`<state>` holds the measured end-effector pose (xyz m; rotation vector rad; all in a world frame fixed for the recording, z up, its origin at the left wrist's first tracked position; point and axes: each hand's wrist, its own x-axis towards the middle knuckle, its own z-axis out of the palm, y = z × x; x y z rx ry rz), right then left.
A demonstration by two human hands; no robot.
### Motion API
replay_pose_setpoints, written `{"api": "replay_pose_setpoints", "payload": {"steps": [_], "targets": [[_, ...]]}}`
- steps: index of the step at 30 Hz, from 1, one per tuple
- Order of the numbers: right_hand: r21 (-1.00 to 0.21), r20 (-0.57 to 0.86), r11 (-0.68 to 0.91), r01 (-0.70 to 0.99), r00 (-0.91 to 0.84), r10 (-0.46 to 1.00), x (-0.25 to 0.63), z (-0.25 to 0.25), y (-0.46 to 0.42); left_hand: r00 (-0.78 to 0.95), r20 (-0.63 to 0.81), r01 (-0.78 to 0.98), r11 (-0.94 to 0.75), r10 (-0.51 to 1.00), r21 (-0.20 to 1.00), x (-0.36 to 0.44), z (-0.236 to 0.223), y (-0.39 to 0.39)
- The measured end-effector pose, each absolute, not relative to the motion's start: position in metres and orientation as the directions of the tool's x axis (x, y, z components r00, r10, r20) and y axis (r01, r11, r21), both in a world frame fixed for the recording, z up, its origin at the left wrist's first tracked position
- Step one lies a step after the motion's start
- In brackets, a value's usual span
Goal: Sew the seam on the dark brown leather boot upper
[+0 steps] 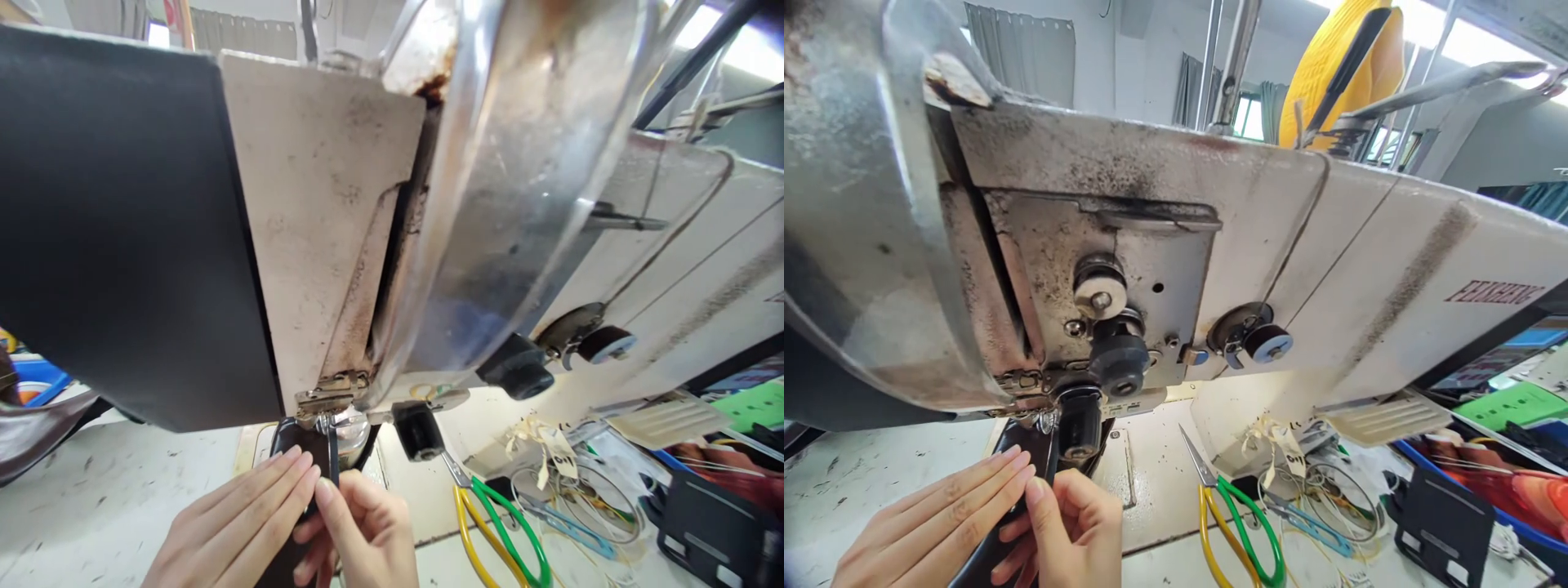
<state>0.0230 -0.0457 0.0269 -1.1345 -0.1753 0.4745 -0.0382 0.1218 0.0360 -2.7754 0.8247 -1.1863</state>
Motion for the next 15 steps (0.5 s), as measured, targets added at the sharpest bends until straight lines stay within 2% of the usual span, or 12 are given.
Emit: {"api": "replay_pose_setpoints", "payload": {"steps": [7, 13, 15], "targets": [[-0.902, -0.077, 0.365, -0.230, 0.918, 0.389, 0.033, 0.030, -0.042, 0.564, 0.694, -0.506, -0.851, -0.447, -0.138, -0.031, 0.037, 0.127], [-0.906, -0.056, 0.386, -0.173, 0.953, 0.296, 0.033, 0.032, -0.036, 0.543, 0.650, -0.523, -0.819, -0.532, -0.234, -0.022, 0.041, 0.141], [-0.916, -0.047, 0.371, -0.152, 0.960, 0.278, 0.033, 0.033, -0.036, 0.512, 0.654, -0.567, -0.791, -0.557, -0.229, -0.018, 0.040, 0.147]]}}
